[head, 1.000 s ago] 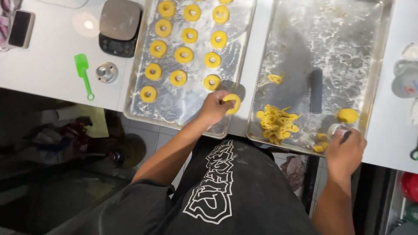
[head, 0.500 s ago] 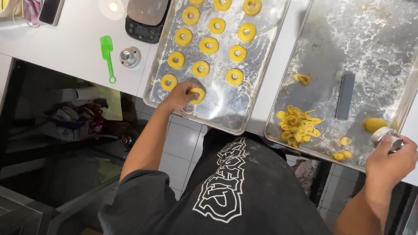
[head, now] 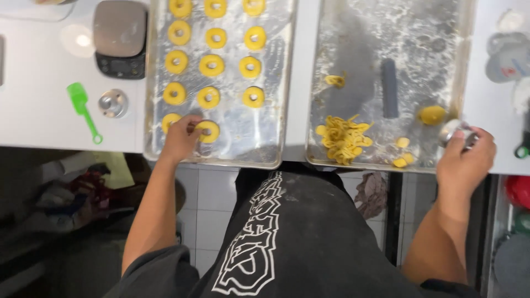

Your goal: The person is preparing small ring-shaped pastries by flattening dough and using a circular cutter to shape them before placing them on a baking sheet.

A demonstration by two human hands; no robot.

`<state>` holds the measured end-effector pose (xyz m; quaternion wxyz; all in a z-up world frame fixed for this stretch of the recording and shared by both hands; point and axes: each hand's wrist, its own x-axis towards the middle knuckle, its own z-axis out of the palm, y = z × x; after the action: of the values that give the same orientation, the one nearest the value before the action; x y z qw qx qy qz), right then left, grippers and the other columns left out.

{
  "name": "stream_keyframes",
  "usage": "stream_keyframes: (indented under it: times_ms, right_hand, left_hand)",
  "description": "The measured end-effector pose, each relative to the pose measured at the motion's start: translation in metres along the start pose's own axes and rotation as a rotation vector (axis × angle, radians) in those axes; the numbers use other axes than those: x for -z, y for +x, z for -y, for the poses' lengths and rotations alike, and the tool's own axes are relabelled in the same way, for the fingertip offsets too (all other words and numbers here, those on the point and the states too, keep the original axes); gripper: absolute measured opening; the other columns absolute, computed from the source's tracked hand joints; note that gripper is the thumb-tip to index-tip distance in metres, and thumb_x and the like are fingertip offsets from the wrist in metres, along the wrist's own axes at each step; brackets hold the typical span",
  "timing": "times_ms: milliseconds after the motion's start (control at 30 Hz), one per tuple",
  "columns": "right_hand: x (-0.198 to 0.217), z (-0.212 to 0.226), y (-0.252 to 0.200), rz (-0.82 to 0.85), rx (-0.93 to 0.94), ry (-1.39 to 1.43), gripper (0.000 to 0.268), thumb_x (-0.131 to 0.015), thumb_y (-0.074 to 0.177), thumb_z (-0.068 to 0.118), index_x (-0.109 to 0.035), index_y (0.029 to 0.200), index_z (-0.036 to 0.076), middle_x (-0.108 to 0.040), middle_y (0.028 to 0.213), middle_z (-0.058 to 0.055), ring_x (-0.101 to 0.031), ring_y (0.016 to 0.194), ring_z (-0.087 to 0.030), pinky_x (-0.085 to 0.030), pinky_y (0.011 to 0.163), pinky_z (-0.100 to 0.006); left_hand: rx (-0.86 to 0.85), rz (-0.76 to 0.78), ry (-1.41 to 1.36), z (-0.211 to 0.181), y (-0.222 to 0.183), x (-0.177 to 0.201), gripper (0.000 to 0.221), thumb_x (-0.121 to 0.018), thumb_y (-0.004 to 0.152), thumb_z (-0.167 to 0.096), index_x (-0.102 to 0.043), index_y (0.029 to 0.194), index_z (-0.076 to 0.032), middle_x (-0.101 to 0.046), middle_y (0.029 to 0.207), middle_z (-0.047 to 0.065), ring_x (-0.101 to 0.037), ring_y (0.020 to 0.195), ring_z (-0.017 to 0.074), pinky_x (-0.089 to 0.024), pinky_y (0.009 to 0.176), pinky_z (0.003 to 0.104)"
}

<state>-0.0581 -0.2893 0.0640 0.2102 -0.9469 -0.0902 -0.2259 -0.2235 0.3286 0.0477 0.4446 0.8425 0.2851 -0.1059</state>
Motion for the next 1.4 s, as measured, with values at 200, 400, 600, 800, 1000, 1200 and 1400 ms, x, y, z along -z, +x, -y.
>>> stream_keyframes:
  times_ms: [200, 400, 600, 800, 1000, 1200, 1400]
  right_hand:
    - [0.011, 0.029, 0.007, 0.04, -0.144, 0.029, 0.025, -0.064, 0.108, 0.01, -0.065, 0.126, -0.007, -0.065, 0.109, -0.025, -0.059, 0.103, -0.04, -0.048, 0.084, -0.048]
    - [-0.004, 0.086, 0.025, 0.216, -0.31, -0.019, 0.026, -0.071, 0.1, 0.014, -0.071, 0.124, 0.003, -0.063, 0.102, -0.022, -0.069, 0.09, -0.042, -0.056, 0.074, -0.048]
    - [-0.086, 0.032, 0.084, 0.223, -0.233, 0.028, 0.046, -0.077, 0.095, 0.024, -0.059, 0.133, 0.004, -0.065, 0.122, -0.017, -0.06, 0.111, -0.037, -0.048, 0.091, -0.048]
    - [-0.088, 0.0, 0.115, 0.41, -0.205, 0.132, 0.053, -0.073, 0.098, 0.027, -0.052, 0.142, 0.004, -0.057, 0.138, -0.02, -0.049, 0.129, -0.04, -0.042, 0.103, -0.051]
    - [-0.062, 0.004, 0.079, 0.824, -0.385, -0.134, 0.041, -0.073, 0.095, 0.038, -0.057, 0.128, 0.021, -0.047, 0.133, -0.018, -0.046, 0.124, -0.04, -0.05, 0.091, -0.054]
    - [-0.073, 0.005, 0.052, 0.528, -0.292, -0.104, 0.034, -0.076, 0.093, 0.016, -0.06, 0.12, 0.003, -0.055, 0.12, -0.017, -0.058, 0.104, -0.033, -0.05, 0.087, -0.043]
    - [-0.066, 0.009, 0.034, 0.194, -0.455, 0.208, 0.03, -0.08, 0.089, 0.003, -0.06, 0.111, 0.006, -0.051, 0.113, -0.014, -0.063, 0.104, -0.039, -0.056, 0.086, -0.041]
  left_hand:
    - [0.086, 0.023, 0.202, -0.024, -0.017, 0.006, 0.036, -0.059, 0.1, -0.031, -0.066, 0.129, -0.01, -0.071, 0.122, 0.008, -0.065, 0.113, 0.0269, -0.052, 0.093, 0.044]
    - [-0.095, -0.1, 0.505, -0.014, -0.022, -0.017, 0.052, -0.073, 0.095, -0.029, -0.067, 0.134, 0.004, -0.069, 0.122, 0.03, -0.065, 0.119, 0.041, -0.051, 0.102, 0.049]
    - [-0.209, -0.098, 0.407, 0.001, -0.012, -0.025, 0.049, -0.068, 0.095, -0.024, -0.063, 0.136, 0.003, -0.065, 0.133, 0.023, -0.061, 0.12, 0.0397, -0.053, 0.097, 0.051]
    - [-0.163, -0.216, 0.411, -0.026, -0.04, -0.016, 0.054, -0.068, 0.097, -0.029, -0.064, 0.143, -0.002, -0.068, 0.131, 0.02, -0.07, 0.095, 0.0376, -0.056, 0.068, 0.049]
    - [0.029, -0.348, 0.175, -0.015, -0.055, -0.013, 0.034, -0.067, 0.101, -0.024, -0.071, 0.13, -0.007, -0.071, 0.119, 0.014, -0.068, 0.096, 0.0287, -0.055, 0.085, 0.044]
    - [0.018, -0.341, 0.095, -0.03, -0.058, -0.016, 0.033, -0.065, 0.101, -0.019, -0.069, 0.128, -0.001, -0.071, 0.121, 0.013, -0.067, 0.108, 0.025, -0.053, 0.092, 0.039]
    - [-0.041, -0.43, -0.019, -0.055, -0.072, -0.017, 0.027, -0.071, 0.097, -0.002, -0.071, 0.121, 0.01, -0.066, 0.115, 0.035, -0.065, 0.114, 0.0462, -0.056, 0.092, 0.045]
